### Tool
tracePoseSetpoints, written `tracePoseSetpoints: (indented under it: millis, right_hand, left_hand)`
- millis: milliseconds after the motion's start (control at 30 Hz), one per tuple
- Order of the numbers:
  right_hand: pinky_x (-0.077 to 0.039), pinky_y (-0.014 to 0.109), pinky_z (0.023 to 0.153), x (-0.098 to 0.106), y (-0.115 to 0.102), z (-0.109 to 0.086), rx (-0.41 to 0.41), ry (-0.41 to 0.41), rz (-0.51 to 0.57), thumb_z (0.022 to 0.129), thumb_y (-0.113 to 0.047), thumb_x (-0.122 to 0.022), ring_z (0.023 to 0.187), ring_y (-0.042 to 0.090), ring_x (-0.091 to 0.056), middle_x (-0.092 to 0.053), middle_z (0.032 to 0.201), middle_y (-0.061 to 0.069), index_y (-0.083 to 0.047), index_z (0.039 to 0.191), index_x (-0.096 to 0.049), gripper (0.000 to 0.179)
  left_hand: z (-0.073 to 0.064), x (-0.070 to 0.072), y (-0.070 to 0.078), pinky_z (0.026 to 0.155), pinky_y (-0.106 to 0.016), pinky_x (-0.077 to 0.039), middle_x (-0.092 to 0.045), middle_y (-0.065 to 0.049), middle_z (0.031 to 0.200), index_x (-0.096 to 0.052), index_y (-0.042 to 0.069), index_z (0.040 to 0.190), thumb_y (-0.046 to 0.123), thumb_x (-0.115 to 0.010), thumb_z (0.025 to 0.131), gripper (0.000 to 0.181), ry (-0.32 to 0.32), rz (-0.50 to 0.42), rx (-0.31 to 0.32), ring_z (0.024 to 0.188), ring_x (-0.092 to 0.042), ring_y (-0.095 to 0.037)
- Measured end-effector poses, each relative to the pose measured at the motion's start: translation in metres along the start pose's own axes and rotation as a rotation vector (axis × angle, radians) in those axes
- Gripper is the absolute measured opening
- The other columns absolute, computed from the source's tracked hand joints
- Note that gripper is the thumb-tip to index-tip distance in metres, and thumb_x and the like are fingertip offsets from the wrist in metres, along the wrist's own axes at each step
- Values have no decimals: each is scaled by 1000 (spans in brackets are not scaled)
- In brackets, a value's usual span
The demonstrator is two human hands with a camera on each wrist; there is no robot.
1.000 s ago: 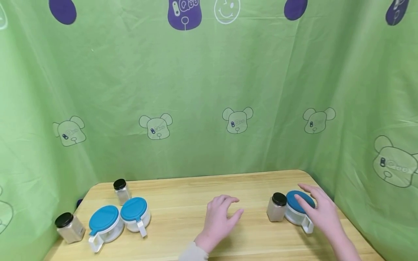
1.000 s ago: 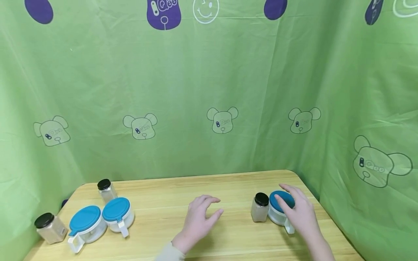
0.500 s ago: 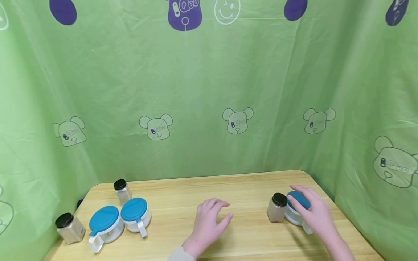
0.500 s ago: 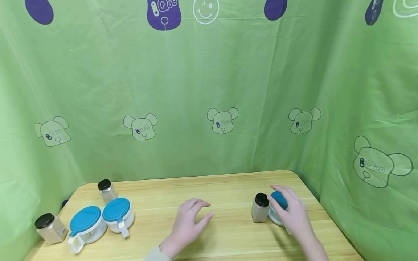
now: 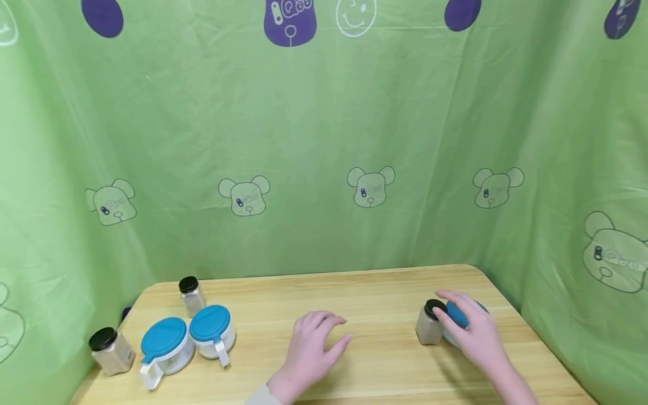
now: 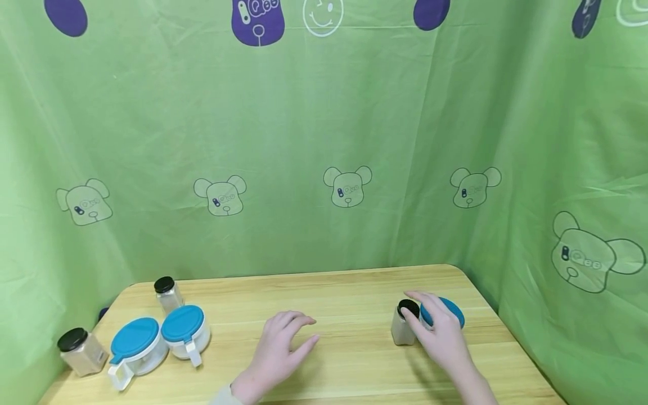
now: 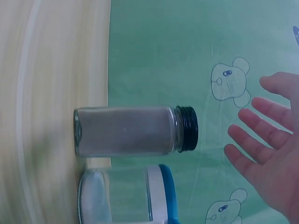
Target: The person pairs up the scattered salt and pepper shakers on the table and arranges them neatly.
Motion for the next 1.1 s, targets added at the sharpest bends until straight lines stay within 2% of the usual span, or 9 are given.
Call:
tracePoseSetpoints:
  millis: [233, 467, 633, 900, 1100]
  right_hand:
    - [-29, -5, 93, -8, -10, -3, 19, -25, 27, 84, -8, -75, 110, -22, -43, -69, 112, 8, -10, 117, -68, 34]
    - [-26, -5, 95, -17, -16, -5, 55, -28, 10, 80, -6, -76, 109, -20, -45, -70, 109, 6, -10, 114, -69, 35]
    - [-28, -3, 93, -21, -18, -6, 51, -49, 0, 82, -7, -76, 107, -17, -47, -70, 109, 4, -12, 114, -69, 33]
    - [-30, -3, 92, -25, -23, -7, 52, -74, 1, 82, -9, -76, 108, -15, -48, -70, 111, 3, -14, 113, -69, 32]
    - [-30, -2, 93, -33, -23, -10, 96, -75, 25, 78, -4, -77, 107, -9, -52, -69, 109, 3, -10, 111, -69, 34]
  left_hand:
    - [-5, 11, -2, 92, -39, -47, -67, 7, 103, -70, 20, 107, 38, -74, 83, 30, -19, 0, -19, 102, -60, -10]
    - [-11, 18, -6, 93, -39, -46, -67, 8, 105, -69, 21, 108, 39, -73, 84, 30, -41, 15, -18, 104, -59, -9]
    - [-14, 19, -11, 91, -38, -47, -67, 8, 106, -69, 22, 107, 38, -75, 82, 30, -47, 25, -25, 104, -59, -9]
    - [-15, 21, -13, 89, -37, -48, -66, 9, 106, -68, 22, 109, 39, -73, 84, 30, -91, 21, -33, 102, -60, -8]
    - [-13, 30, -18, 85, -36, -50, -66, 8, 102, -69, 20, 108, 34, -77, 81, 31, -82, -7, -46, 97, -61, -9]
Point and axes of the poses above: each hand's wrist, its own z-axis towards the middle knuckle, its own x-axis out of the back of the hand, y = z × x, the point moved 4 cm from there along z, towards the middle knuckle
